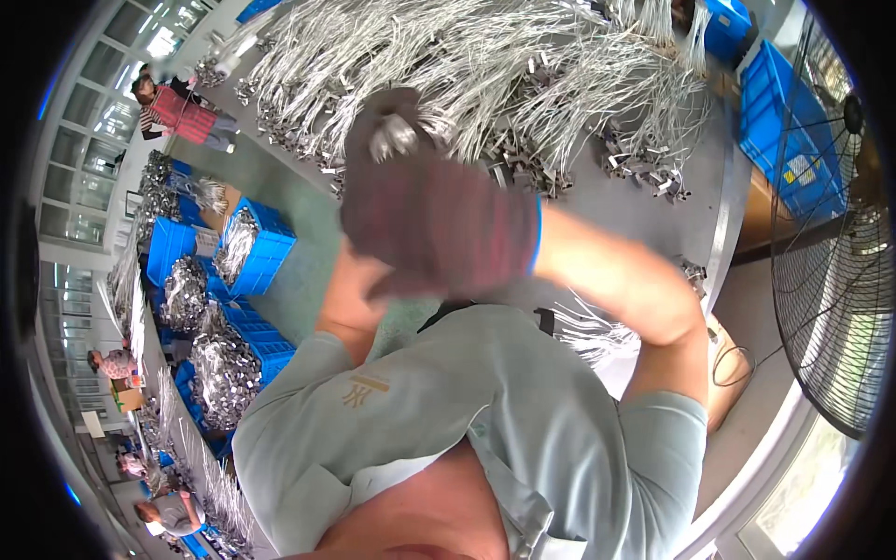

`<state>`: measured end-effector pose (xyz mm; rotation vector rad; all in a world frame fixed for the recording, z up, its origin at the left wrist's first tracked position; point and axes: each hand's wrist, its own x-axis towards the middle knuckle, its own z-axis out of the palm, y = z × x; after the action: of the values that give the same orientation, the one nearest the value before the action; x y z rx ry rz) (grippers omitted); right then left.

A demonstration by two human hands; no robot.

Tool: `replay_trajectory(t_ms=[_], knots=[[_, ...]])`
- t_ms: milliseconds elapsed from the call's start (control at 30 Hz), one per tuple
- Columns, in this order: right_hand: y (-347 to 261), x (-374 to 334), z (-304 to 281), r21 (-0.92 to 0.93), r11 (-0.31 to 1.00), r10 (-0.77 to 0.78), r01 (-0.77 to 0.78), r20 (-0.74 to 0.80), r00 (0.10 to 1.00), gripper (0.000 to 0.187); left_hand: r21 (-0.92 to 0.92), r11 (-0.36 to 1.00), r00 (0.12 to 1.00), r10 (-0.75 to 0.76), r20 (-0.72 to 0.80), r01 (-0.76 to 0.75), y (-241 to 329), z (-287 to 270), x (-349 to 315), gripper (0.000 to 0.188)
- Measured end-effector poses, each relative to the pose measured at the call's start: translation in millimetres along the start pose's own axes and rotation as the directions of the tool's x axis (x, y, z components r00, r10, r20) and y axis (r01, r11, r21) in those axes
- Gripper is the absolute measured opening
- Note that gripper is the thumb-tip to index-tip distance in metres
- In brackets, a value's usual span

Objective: Sorting, organizing, and bundling silver-colored wire harnesses at a production workbench.

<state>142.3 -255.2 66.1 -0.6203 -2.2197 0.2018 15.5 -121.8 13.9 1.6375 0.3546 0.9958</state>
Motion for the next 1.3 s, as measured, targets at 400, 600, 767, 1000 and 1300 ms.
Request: replay_trajectory(t_ms=[400,600,767,1000,1300], knots=[[3.4,-14.1,-44.9,0.204,0.698,0.703,-0.687,-0.008,0.711,0.102,-0.589,0.795,0.985,-0.059,0.164,0.146,42.0,36.7,-0.6,0.04],[8.9,-37.3,-4.8,0.182,0.775,0.628,-0.605,-0.125,0.768,0.075,-0.163,0.983,0.985,-0.055,0.165,0.082,15.2,4.8,-26.2,0.058],[5.2,-48.3,11.3,0.029,0.788,0.598,-0.616,-0.276,0.752,0.045,-0.454,0.881,0.953,0.015,0.302,0.13,40.4,30.0,-27.0,0.041],[-5.6,-44.7,8.5,-0.235,0.792,0.496,-0.564,-0.291,0.818,0.053,-0.169,0.984,0.91,0.017,0.415,0.059,58.3,11.3,-41.8,0.045],[-20.8,-43.6,10.0,-0.16,0.926,0.336,-0.341,-0.055,0.94,0.037,-0.572,0.796,0.865,0.13,0.485,0.201,42.1,-16.2,-45.9,0.028]])
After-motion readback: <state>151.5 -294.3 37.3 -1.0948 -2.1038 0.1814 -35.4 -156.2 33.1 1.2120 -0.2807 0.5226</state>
